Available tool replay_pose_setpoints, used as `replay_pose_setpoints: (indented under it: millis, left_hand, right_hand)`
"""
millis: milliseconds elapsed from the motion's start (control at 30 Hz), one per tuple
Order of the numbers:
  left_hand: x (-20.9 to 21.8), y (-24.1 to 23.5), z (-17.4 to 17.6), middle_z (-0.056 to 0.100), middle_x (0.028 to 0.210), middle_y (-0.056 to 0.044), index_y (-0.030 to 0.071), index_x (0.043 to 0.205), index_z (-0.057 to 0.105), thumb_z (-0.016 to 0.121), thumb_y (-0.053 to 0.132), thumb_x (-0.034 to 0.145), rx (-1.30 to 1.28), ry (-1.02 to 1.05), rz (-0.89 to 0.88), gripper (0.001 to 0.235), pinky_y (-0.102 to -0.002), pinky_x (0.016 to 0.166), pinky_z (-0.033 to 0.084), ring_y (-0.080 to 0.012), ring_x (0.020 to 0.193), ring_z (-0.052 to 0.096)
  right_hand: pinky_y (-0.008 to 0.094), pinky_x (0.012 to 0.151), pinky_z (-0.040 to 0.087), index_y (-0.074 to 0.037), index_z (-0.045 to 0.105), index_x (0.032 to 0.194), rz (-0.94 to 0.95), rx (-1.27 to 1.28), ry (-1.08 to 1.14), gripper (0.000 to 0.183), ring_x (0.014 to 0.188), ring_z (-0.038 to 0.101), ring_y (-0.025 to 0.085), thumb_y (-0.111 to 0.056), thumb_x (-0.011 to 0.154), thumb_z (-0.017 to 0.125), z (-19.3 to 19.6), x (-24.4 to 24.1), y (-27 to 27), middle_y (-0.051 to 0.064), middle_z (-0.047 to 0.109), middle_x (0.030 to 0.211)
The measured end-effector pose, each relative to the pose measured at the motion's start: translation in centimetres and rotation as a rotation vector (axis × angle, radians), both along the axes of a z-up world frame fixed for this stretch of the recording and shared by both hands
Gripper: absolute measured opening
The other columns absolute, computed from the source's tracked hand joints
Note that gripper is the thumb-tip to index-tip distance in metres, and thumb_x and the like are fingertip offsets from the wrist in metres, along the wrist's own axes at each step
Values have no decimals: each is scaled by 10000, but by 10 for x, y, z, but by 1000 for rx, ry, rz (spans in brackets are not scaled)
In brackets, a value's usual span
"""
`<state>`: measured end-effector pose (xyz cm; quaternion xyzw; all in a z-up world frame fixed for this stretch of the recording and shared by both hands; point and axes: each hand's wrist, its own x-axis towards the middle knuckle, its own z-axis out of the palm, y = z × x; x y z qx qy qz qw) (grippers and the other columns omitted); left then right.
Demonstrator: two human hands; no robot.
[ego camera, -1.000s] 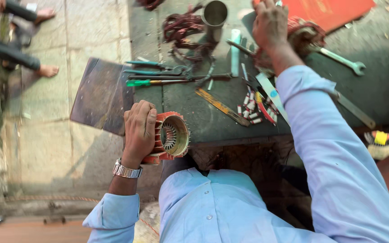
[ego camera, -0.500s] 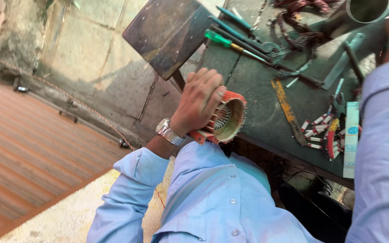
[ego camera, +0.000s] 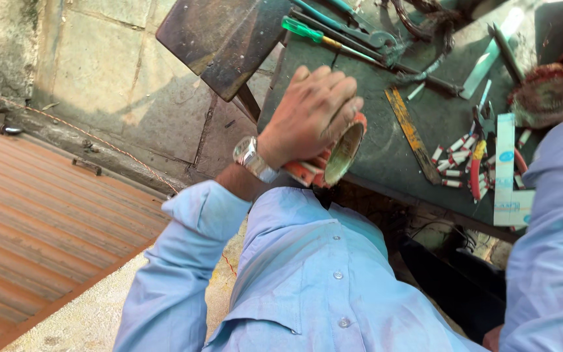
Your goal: The person scrubs a cylindrical copper electrical component with a brush and then wipes it with a cloth. The person also uses a screwdriver to scrape the component's surface. The component is rotated and handled throughout the process.
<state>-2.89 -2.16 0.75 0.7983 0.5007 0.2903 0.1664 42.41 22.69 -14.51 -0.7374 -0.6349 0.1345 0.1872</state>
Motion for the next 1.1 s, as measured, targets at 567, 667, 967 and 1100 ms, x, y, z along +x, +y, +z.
replay_pose_setpoints:
  millis: [567, 667, 967, 1100]
  left_hand:
    - [63, 70, -44, 706, 972, -97, 93, 1145, 619, 478, 418, 1086, 48, 289, -479, 359, -560, 926, 354, -294, 992, 648]
    - [83, 86, -46, 695, 987, -117, 95, 1142, 607, 465, 436, 1086, -124, 354, -525, 373, -553, 915, 382, -319, 1044, 646]
    - [117, 96, -34, 612, 1150, -149, 123, 994, 751, 504, 537, 988, -229, 455, -517, 482, -567, 836, 510, -357, 1141, 565]
    - [126, 79, -18, 614, 1135, -166, 66, 931, 738, 456, 627, 1037, -200, 518, -430, 637, -589, 844, 480, -339, 1116, 573]
  right_hand:
    - [299, 618, 544, -14, 544, 1520, -117, 196, 1160, 469, 733, 681, 168, 84, 1070, 636, 79, -124, -358, 134, 685, 1098]
    - [307, 636, 599, -10, 599, 1449, -31, -22, 1137, 425, 792, 719, 183, 51, 1030, 636, 76, -117, -384, 158, 708, 1011]
    - [252, 623, 565, -54, 586, 1448, 98, -273, 993, 465, 717, 663, 100, -6, 986, 612, 61, -170, -408, 86, 751, 1055]
    - [249, 624, 573, -72, 534, 1490, 172, -299, 993, 532, 731, 659, 91, 3, 970, 616, 71, -187, -405, 92, 745, 1083]
